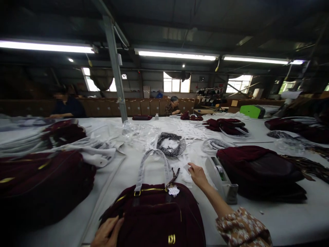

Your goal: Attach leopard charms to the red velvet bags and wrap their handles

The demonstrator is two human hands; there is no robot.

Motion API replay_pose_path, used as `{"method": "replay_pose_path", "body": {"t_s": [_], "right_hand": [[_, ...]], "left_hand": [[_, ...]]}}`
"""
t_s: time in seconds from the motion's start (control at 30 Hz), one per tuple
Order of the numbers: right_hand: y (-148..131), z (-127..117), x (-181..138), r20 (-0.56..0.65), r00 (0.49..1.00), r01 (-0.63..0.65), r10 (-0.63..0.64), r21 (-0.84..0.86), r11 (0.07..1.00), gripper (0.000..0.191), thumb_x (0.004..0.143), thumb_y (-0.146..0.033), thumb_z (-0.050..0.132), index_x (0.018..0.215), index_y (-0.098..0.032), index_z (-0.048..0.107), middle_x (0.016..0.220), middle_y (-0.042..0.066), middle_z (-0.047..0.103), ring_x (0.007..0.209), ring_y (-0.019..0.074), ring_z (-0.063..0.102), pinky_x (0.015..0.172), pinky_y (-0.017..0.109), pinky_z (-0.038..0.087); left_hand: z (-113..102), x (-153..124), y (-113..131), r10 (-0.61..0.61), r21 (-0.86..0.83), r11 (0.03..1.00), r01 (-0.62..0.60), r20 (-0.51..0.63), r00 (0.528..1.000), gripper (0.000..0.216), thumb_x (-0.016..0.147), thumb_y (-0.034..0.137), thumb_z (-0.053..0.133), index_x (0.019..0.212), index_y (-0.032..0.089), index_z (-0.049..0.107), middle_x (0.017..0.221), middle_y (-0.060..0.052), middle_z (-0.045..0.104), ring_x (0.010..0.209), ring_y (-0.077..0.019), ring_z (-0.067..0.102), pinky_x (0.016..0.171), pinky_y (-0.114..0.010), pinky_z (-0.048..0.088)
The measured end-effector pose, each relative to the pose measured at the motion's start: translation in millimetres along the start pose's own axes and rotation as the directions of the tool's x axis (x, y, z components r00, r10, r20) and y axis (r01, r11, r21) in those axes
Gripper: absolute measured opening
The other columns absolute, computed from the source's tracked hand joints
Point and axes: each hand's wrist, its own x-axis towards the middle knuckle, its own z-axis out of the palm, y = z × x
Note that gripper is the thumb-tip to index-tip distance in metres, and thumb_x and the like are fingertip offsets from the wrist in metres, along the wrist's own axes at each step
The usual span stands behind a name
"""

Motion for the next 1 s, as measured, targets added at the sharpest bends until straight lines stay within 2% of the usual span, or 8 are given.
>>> {"method": "replay_pose_path", "body": {"t_s": [0.07, 0.17, 0.27, 0.33, 0.47, 0.53, 0.73, 1.0], "right_hand": [[-18.8, 1.2, -5.1, 0.014, 1.000, 0.023, -0.024, 0.088, 0.996, 0.034, 0.084, -0.028, 0.039, 0.101, -0.013, 0.064, 0.082, 0.007, 0.066, 0.077, 0.0203, 0.059, 0.070, 0.026, 0.042], [-57.9, 9.6, -17.2, 0.108, 0.988, 0.084, -0.112, 0.235, 0.968, 0.033, 0.082, -0.037, 0.043, 0.081, -0.015, 0.068, 0.071, 0.003, 0.066, 0.067, 0.0185, 0.059, 0.061, 0.024, 0.042], [-106.1, 25.1, -35.9, 0.214, 0.969, 0.007, -0.126, 0.485, 0.874, 0.026, 0.075, -0.038, 0.055, 0.074, -0.015, 0.068, 0.066, 0.001, 0.065, 0.061, 0.0159, 0.058, 0.056, 0.023, 0.041], [-138.8, 39.4, -50.3, 0.302, 0.949, -0.133, -0.093, 0.650, 0.748, 0.023, 0.067, -0.036, 0.065, 0.070, -0.014, 0.066, 0.061, 0.000, 0.063, 0.055, 0.0138, 0.055, 0.052, 0.022, 0.039], [-190.5, 73.5, -73.1, 0.430, 0.903, -0.395, -0.011, 0.840, 0.371, 0.032, 0.053, -0.035, 0.077, 0.065, -0.013, 0.058, 0.056, 0.000, 0.063, 0.048, 0.0114, 0.053, 0.048, 0.021, 0.039], [-206.1, 88.1, -78.3, 0.448, 0.894, -0.431, 0.009, 0.855, 0.289, 0.036, 0.050, -0.037, 0.079, 0.063, -0.013, 0.055, 0.055, 0.002, 0.063, 0.047, 0.0117, 0.054, 0.049, 0.021, 0.040], [-225.4, 107.1, -78.1, 0.434, 0.901, -0.419, 0.007, 0.866, 0.273, 0.039, 0.051, -0.042, 0.079, 0.067, -0.014, 0.057, 0.062, 0.004, 0.066, 0.055, 0.0155, 0.060, 0.053, 0.023, 0.045], [-229.0, 115.6, -80.2, 0.454, 0.890, -0.425, -0.046, 0.860, 0.282, 0.037, 0.056, -0.041, 0.078, 0.071, -0.014, 0.057, 0.063, 0.004, 0.067, 0.053, 0.0141, 0.059, 0.050, 0.021, 0.042]], "left_hand": [[-3.7, 0.6, 9.7, -0.056, -0.024, 0.998, 0.057, 0.020, 0.998, 0.033, 0.082, 0.049, 0.048, 0.090, 0.024, 0.068, 0.085, -0.003, 0.069, 0.081, -0.0202, 0.064, 0.076, -0.032, 0.051], [-11.3, 1.1, 25.3, -0.115, -0.087, 0.989, 0.123, 0.084, 0.990, 0.030, 0.086, 0.041, 0.044, 0.096, 0.023, 0.066, 0.092, -0.005, 0.067, 0.089, -0.0204, 0.061, 0.082, -0.035, 0.049], [-18.1, 1.5, 35.3, -0.140, -0.151, 0.976, 0.158, 0.123, 0.983, 0.027, 0.087, 0.036, 0.044, 0.096, 0.023, 0.065, 0.092, -0.005, 0.066, 0.090, -0.0197, 0.060, 0.082, -0.034, 0.048], [-20.2, 1.6, 39.0, -0.157, -0.183, 0.967, 0.176, 0.113, 0.981, 0.025, 0.087, 0.035, 0.045, 0.093, 0.023, 0.066, 0.090, -0.005, 0.066, 0.088, -0.0196, 0.060, 0.081, -0.034, 0.048], [-19.3, 1.8, 42.2, -0.190, -0.201, 0.960, 0.195, 0.041, 0.981, 0.021, 0.085, 0.033, 0.049, 0.087, 0.021, 0.067, 0.086, -0.005, 0.067, 0.086, -0.0202, 0.060, 0.080, -0.034, 0.048], [-18.3, 2.0, 42.7, -0.191, -0.198, 0.961, 0.191, 0.019, 0.981, 0.019, 0.084, 0.031, 0.051, 0.085, 0.021, 0.067, 0.084, -0.005, 0.067, 0.085, -0.0202, 0.061, 0.079, -0.034, 0.048], [-18.4, 1.5, 42.9, -0.170, -0.204, 0.964, 0.170, 0.017, 0.985, 0.016, 0.084, 0.029, 0.052, 0.083, 0.022, 0.067, 0.081, -0.003, 0.067, 0.082, -0.0200, 0.060, 0.078, -0.035, 0.046], [-16.8, 0.2, 43.0, -0.181, -0.234, 0.956, 0.178, 0.011, 0.983, 0.015, 0.083, 0.026, 0.053, 0.086, 0.022, 0.067, 0.084, -0.004, 0.067, 0.086, -0.0207, 0.058, 0.081, -0.036, 0.044]]}}
